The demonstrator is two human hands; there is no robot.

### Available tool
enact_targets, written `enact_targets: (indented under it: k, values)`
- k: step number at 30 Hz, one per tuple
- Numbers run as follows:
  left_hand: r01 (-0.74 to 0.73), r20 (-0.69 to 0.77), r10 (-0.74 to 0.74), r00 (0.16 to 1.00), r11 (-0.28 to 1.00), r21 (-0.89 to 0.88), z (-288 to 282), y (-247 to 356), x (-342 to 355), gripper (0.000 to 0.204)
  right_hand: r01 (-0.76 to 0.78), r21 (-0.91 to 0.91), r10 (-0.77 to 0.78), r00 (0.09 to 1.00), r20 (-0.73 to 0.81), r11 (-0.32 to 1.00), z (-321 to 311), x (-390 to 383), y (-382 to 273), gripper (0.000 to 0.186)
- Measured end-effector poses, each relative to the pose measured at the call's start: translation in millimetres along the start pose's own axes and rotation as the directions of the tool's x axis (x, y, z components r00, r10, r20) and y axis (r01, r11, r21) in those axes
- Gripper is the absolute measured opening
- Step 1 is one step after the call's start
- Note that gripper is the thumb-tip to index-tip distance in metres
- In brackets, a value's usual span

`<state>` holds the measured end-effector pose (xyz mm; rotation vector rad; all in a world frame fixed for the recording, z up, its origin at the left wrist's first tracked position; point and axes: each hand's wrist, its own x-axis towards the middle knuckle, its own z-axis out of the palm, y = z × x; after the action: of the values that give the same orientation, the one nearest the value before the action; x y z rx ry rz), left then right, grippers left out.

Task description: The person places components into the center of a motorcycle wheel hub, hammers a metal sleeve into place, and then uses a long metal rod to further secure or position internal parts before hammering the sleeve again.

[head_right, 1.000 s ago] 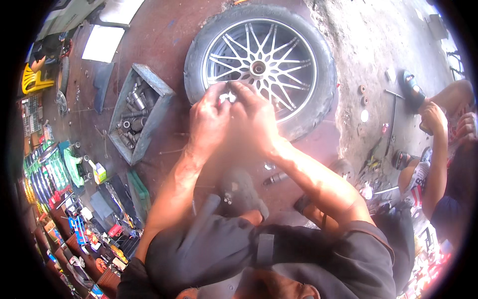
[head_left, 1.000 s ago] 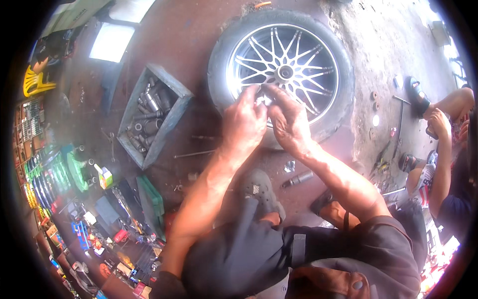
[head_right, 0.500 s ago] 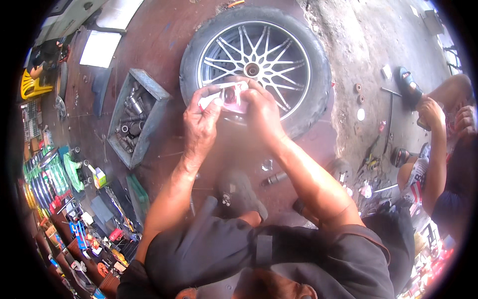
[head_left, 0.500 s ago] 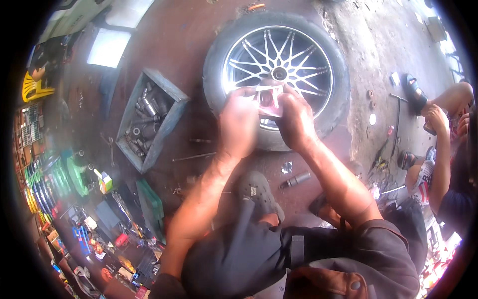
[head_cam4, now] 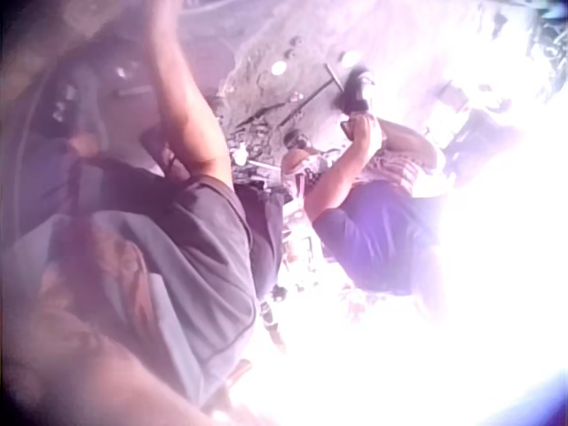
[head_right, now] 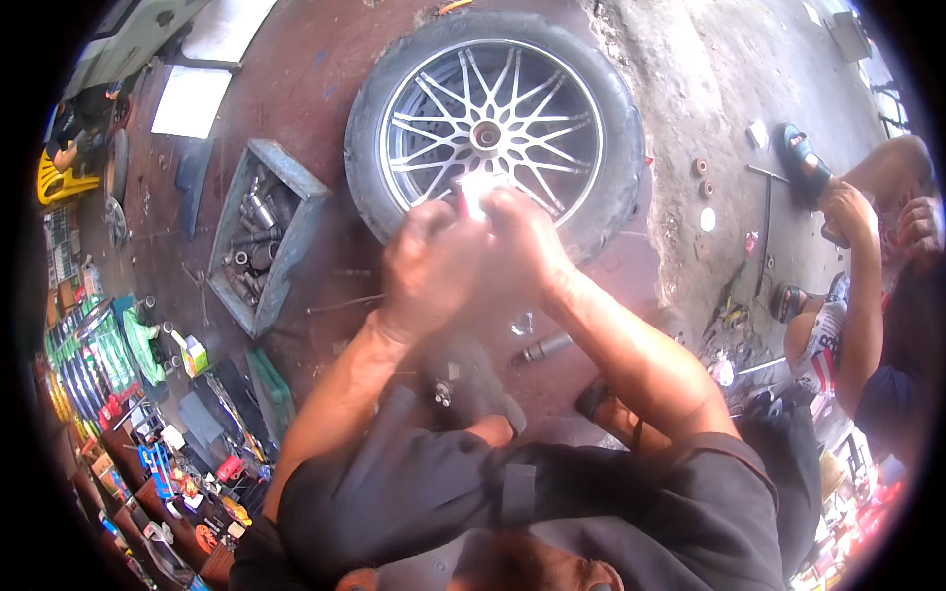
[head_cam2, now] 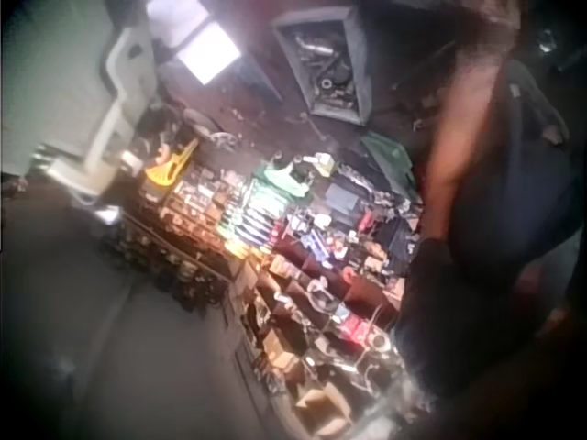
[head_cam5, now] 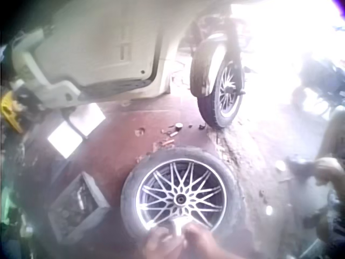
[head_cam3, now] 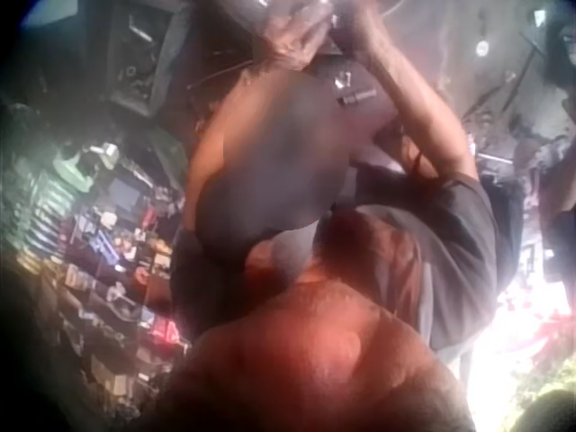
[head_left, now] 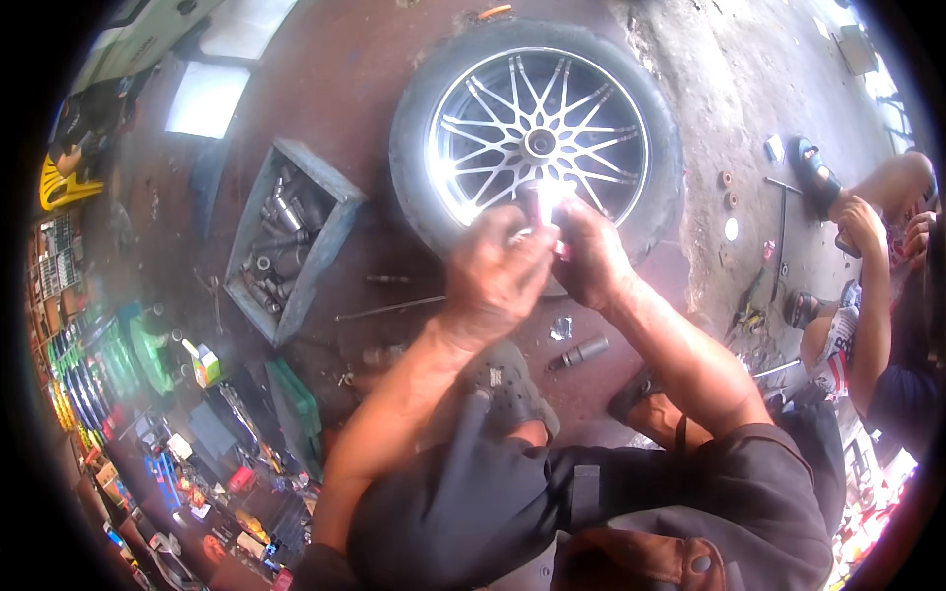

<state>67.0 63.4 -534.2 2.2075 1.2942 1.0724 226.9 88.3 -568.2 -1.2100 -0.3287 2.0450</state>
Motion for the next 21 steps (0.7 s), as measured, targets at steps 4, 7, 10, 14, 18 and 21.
enact_targets:
  k: [4, 7, 10, 14, 18, 21]
  values:
    - [-0.089, 0.081, 0.073, 0.994, 0.97, 0.224, 11.1, 20.4, -13.1, 0.03, 0.448, -0.795, -0.297, 0.889, 0.349, 0.409, -9.7, -34.0, -12.8, 0.027]
    - [-0.039, 0.107, 0.023, 0.994, 0.988, 0.147, 19.7, 28.0, -19.1, 0.023, 0.522, -0.848, -0.267, 0.832, 0.486, 0.085, -20.3, -47.8, -29.7, 0.028]
    - [-0.168, 0.1, 0.182, 0.978, 0.977, -0.127, 19.3, 36.7, -30.4, 0.012, 0.2, -0.912, 0.172, 0.946, 0.275, 0.358, -57.8, -54.1, -60.2, 0.029]
    - [-0.185, 0.392, 0.355, 0.849, 0.894, -0.409, 28.1, 63.4, -35.5, 0.015, 0.597, -0.767, 0.799, 0.567, 0.197, -0.234, -83.6, -69.6, -99.9, 0.037]
    - [0.831, 0.706, -0.476, 0.524, 0.105, -0.546, 45.9, 54.6, -52.0, 0.027, 0.43, -0.792, 0.662, 0.748, 0.044, -0.433, -62.8, -74.1, -84.3, 0.044]
    - [0.873, 0.759, -0.463, 0.457, 0.073, -0.482, 34.8, 41.1, -45.8, 0.032, 0.244, -0.947, 0.561, 0.763, 0.32, 0.209, -46.8, -68.4, -76.8, 0.045]
